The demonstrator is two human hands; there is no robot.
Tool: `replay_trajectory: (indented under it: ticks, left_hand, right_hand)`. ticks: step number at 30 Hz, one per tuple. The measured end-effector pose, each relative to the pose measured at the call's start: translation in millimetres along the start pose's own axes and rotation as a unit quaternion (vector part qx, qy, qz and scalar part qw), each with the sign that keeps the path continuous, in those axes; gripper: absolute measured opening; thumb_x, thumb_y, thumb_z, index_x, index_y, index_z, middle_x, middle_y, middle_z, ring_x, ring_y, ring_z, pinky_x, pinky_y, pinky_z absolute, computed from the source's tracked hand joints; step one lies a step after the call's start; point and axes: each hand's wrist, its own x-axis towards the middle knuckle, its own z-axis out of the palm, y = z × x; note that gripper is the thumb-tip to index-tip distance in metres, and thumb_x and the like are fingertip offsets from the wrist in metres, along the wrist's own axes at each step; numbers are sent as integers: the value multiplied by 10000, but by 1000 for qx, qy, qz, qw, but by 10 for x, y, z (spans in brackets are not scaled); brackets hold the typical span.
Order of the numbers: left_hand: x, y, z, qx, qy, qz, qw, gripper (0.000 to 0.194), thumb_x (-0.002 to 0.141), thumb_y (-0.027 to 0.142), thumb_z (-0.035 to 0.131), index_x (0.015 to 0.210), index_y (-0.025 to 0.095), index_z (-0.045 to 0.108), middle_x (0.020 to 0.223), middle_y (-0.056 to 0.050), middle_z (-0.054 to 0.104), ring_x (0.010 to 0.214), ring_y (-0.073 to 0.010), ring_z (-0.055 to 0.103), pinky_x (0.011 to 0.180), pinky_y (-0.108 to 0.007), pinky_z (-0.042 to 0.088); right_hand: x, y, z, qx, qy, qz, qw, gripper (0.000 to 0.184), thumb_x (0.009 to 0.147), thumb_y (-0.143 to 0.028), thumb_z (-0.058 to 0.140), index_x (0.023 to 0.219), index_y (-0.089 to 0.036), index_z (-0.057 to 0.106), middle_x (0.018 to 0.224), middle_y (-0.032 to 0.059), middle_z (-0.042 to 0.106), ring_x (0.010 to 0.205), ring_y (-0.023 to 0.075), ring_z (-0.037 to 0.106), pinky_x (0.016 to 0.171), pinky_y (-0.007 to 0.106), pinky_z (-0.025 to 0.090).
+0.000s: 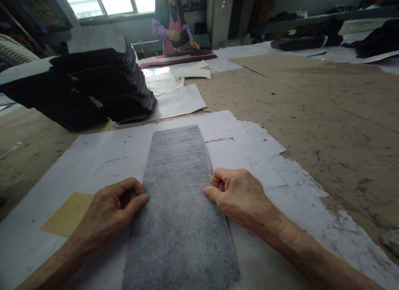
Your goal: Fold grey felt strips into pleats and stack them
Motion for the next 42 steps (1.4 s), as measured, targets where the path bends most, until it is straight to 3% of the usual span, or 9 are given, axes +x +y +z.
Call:
replay_trajectory:
  ticks: [3, 5, 7, 14, 18, 23, 30, 42]
  left_hand:
    - [-3, -40, 9, 16, 61, 61, 996, 218, 713, 351, 552, 886, 219, 528, 756, 9, 542, 609, -141, 481, 594, -290, 399]
    - [13, -72, 14, 21, 74, 119, 990, 252, 730, 313, 536, 968, 233, 516, 868, -13, 534, 666, -147, 494, 623, -296, 416]
    - [36, -94, 17, 24, 59, 149, 987, 243, 746, 285, 515, 985, 243, 511, 875, -15, 527, 675, -149, 492, 627, -295, 418]
    - [43, -57, -8, -10, 2, 77, 997, 166, 728, 288, 531, 872, 212, 493, 676, 25, 515, 615, -138, 472, 597, -269, 384]
    - [36, -32, -32, -12, -17, 29, 999, 212, 735, 371, 523, 636, 200, 445, 545, 47, 439, 518, -113, 395, 519, -250, 309]
    - [58, -51, -37, -42, -31, 18, 998, 307, 789, 418, 434, 576, 197, 411, 522, 48, 357, 526, -115, 367, 525, -254, 271]
    - [89, -76, -47, -41, -51, 7, 998, 319, 763, 422, 442, 543, 196, 398, 515, 49, 296, 512, -113, 326, 516, -253, 255]
    - [91, -41, -53, -56, -57, -5, 997, 312, 723, 435, 455, 525, 202, 395, 498, 48, 280, 493, -114, 306, 486, -249, 246]
  right_hand:
    - [-13, 21, -16, -11, 70, -99, 993, 183, 631, -267, 634, 793, -204, 579, 757, 1, 591, 673, 142, 530, 538, 242, 390]
    - [-10, 37, -37, 0, 68, -155, 986, 283, 637, -228, 636, 913, -200, 578, 865, 17, 593, 735, 141, 540, 561, 235, 406]
    - [6, 47, -63, 1, 46, -170, 984, 300, 643, -209, 636, 938, -199, 579, 871, 14, 589, 713, 129, 536, 562, 232, 408]
    - [57, 54, -51, 20, -10, -109, 994, 127, 660, -277, 621, 732, -204, 545, 610, -37, 527, 550, 107, 479, 519, 229, 388]
    - [23, 95, -3, 19, -5, -67, 998, 247, 698, -409, 569, 581, -209, 483, 491, -42, 450, 463, 107, 416, 446, 237, 325]
    - [14, 83, 8, 8, 2, -38, 999, 356, 739, -480, 474, 521, -207, 407, 486, -31, 403, 472, 116, 388, 454, 249, 304]
    - [40, 46, -5, 65, -24, -5, 998, 314, 707, -447, 498, 523, -196, 452, 493, -38, 373, 481, 105, 358, 453, 235, 292]
    - [52, 8, -22, 105, -50, -10, 993, 267, 668, -396, 512, 510, -189, 453, 479, -51, 337, 472, 93, 325, 445, 230, 265]
